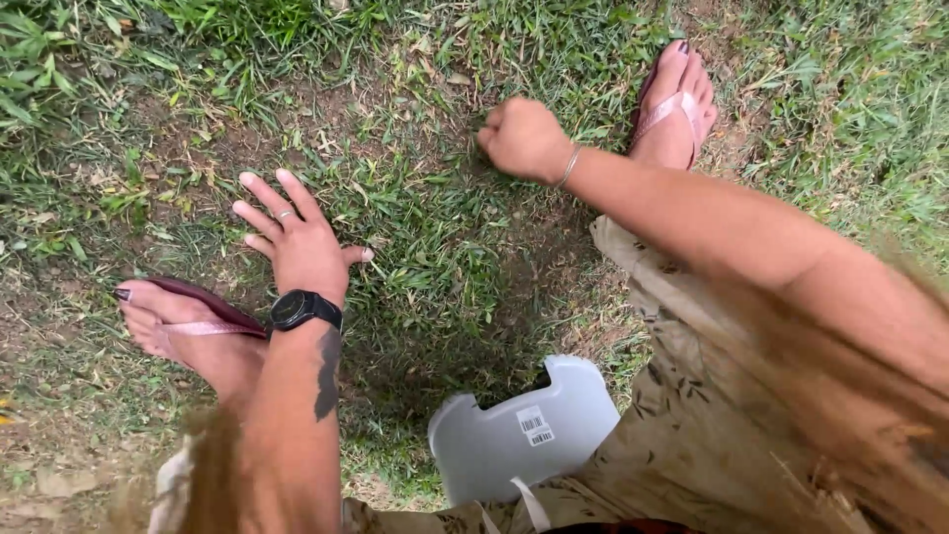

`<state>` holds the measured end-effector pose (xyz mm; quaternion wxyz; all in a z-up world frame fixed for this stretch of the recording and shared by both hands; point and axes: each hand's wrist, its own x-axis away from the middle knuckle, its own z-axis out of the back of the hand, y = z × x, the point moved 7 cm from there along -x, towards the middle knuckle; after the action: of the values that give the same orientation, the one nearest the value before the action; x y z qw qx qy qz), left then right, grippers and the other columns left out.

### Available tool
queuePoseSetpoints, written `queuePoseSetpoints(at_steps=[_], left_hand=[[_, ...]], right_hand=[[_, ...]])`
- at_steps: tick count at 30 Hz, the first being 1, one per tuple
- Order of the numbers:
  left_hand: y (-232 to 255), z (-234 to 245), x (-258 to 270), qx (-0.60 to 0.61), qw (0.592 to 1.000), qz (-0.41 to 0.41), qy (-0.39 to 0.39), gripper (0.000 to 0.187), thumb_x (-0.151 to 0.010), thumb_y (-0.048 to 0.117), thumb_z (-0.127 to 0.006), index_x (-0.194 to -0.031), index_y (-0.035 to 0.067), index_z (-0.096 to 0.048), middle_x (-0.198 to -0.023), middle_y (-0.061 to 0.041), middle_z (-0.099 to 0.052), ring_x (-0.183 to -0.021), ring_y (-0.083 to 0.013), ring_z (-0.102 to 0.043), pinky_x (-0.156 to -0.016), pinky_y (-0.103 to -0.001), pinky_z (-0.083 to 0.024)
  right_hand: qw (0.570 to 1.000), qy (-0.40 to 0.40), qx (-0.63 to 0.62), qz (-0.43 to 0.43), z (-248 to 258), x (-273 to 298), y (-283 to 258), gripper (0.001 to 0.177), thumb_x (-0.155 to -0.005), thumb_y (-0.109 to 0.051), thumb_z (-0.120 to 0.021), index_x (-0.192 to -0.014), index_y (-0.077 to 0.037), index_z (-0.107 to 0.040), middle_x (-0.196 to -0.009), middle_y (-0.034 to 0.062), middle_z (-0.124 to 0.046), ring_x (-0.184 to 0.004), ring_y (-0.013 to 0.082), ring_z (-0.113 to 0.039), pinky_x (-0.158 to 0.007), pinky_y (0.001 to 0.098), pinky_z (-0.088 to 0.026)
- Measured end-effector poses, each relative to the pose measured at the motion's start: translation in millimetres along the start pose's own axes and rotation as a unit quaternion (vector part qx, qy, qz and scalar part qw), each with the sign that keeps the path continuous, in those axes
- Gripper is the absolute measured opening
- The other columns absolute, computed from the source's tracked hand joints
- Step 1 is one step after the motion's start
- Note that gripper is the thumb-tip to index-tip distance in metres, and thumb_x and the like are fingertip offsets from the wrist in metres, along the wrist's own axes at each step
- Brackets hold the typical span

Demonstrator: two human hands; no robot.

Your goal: Picking weeds and grass from a lawn by hand while sitting on a small stool.

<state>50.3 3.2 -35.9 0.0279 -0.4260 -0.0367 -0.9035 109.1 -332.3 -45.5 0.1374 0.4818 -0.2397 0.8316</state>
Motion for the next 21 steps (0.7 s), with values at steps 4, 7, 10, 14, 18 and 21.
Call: queuePoseSetpoints(at_steps=[4,7,10,14,18,21], left_hand=[[11.3,17.7,8.5,-0.007,1.0,-0.002,-0.007,0.159,-0.084,0.043,-0.104,-0.184,-0.003,0.011,-0.179,-0.045,0.018,-0.166,-0.073,-0.002,-0.134,-0.085,-0.024],[4.6,8.4,13.4,-0.025,1.0,-0.011,0.007,0.161,-0.081,0.05,-0.102,-0.184,-0.004,0.01,-0.179,-0.044,0.018,-0.166,-0.0719,-0.002,-0.135,-0.082,-0.026],[4.0,8.8,6.3,-0.007,1.0,-0.013,-0.001,0.156,-0.086,0.048,-0.1,-0.184,-0.005,0.009,-0.179,-0.044,0.017,-0.166,-0.0722,0.0,-0.135,-0.083,-0.024],[6.5,12.2,5.6,-0.013,1.0,-0.007,0.006,0.16,-0.083,0.048,-0.103,-0.184,-0.003,0.01,-0.179,-0.044,0.018,-0.166,-0.0725,0.0,-0.135,-0.084,-0.025],[6.0,11.2,2.2,-0.007,1.0,-0.009,-0.003,0.16,-0.084,0.049,-0.102,-0.184,-0.003,0.012,-0.179,-0.044,0.019,-0.166,-0.0729,0.001,-0.135,-0.084,-0.022],[5.0,8.4,6.3,-0.004,1.0,-0.011,-0.009,0.159,-0.085,0.049,-0.101,-0.184,-0.003,0.012,-0.178,-0.044,0.02,-0.166,-0.073,0.001,-0.135,-0.084,-0.022]], right_hand=[[0.958,-0.036,-0.069,0.276,-12.9,49.4,-100.6,0.037,-0.117,-0.021,-0.059,-0.088,-0.009,-0.077,-0.07,0.0096,-0.07,-0.068,0.0263,-0.073,-0.087,0.0414,-0.068],[0.951,-0.073,-0.088,0.289,13.1,50.7,-126.7,0.038,-0.115,-0.032,-0.068,-0.088,-0.008,-0.079,-0.07,0.0097,-0.077,-0.074,0.0328,-0.08,-0.085,0.0501,-0.066],[0.979,-0.061,0.159,0.112,48.8,34.9,-71.6,0.061,-0.12,-0.062,-0.07,-0.087,-0.011,-0.079,-0.065,0.0055,-0.072,-0.067,0.0257,-0.075,-0.078,0.0423,-0.068],[0.926,-0.063,0.37,0.025,14.4,13.1,0.9,0.069,-0.115,-0.07,-0.068,-0.084,-0.008,-0.078,-0.063,-0.0003,-0.064,-0.054,0.0167,-0.064,-0.051,0.0325,-0.057],[0.966,-0.089,0.24,0.043,-8.3,20.3,12.8,0.05,-0.119,-0.044,-0.065,-0.094,-0.006,-0.083,-0.077,0.011,-0.074,-0.077,0.0305,-0.08,-0.074,0.0462,-0.068],[0.99,-0.07,0.106,0.057,-28.5,25.0,16.2,0.037,-0.115,-0.033,-0.064,-0.104,-0.006,-0.085,-0.093,0.0229,-0.082,-0.1,0.045,-0.083,-0.093,0.0606,-0.067]])
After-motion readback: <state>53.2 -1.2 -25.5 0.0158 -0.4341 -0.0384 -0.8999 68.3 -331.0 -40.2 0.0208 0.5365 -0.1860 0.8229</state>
